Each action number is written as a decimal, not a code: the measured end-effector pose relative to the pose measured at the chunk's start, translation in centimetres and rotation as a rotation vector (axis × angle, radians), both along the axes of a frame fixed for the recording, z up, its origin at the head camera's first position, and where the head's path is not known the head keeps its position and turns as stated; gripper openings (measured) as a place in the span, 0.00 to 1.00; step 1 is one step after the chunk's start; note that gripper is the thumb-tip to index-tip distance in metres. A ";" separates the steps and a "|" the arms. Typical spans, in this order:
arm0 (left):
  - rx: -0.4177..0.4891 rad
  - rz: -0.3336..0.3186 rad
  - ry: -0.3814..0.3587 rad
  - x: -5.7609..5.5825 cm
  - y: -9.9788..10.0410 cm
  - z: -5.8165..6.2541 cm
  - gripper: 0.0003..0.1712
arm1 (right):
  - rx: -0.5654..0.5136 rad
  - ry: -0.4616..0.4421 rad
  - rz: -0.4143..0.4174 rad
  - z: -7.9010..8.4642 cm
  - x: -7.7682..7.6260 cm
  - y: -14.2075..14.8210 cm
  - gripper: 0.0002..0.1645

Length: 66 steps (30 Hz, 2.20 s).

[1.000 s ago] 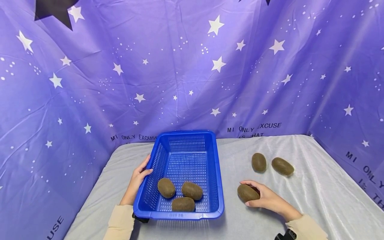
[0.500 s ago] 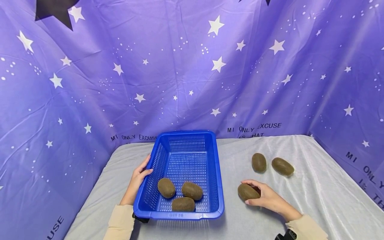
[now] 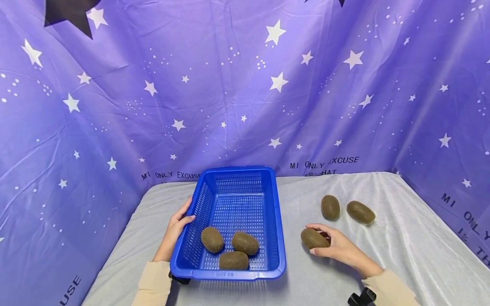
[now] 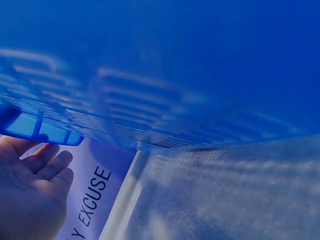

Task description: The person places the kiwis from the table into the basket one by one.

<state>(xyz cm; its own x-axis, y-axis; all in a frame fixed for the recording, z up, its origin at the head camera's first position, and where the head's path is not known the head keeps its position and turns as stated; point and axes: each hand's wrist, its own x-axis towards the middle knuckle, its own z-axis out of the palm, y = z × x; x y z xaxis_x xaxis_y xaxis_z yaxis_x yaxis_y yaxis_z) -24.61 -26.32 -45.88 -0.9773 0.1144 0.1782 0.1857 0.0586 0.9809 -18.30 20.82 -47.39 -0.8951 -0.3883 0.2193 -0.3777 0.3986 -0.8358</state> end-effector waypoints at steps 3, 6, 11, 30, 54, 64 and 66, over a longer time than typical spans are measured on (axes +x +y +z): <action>0.004 0.001 0.002 0.0 0.0 0.0 0.35 | 0.002 -0.005 -0.003 0.3 -0.2 -0.2 0.36; -0.002 0.005 -0.004 -0.1 0.0 0.0 0.36 | 0.004 -0.014 0.002 0.6 -0.4 -0.5 0.36; -0.007 0.009 -0.027 -0.1 -0.1 0.0 0.36 | 0.007 0.001 0.003 1.2 -0.7 -0.8 0.36; 0.003 0.012 -0.013 0.0 0.0 0.1 0.35 | 0.020 0.083 0.039 3.5 -1.8 -2.5 0.35; -0.002 0.010 -0.038 0.1 0.0 0.1 0.36 | 0.032 0.067 0.050 7.3 -2.7 -5.2 0.37; 0.013 0.005 -0.036 0.2 0.1 0.1 0.35 | 0.014 0.072 0.091 8.2 -3.3 -6.3 0.38; 0.006 0.005 -0.029 0.1 0.1 0.1 0.35 | 0.018 0.081 0.100 8.2 -3.5 -6.5 0.38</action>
<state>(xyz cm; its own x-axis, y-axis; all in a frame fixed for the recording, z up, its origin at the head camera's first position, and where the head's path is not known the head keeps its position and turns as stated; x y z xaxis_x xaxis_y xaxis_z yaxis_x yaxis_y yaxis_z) -24.47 -26.26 -45.78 -0.9826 0.1087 0.1508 0.1572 0.0533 0.9861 -21.76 14.28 -39.18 -0.8311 -0.4795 0.2819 -0.4827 0.3698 -0.7939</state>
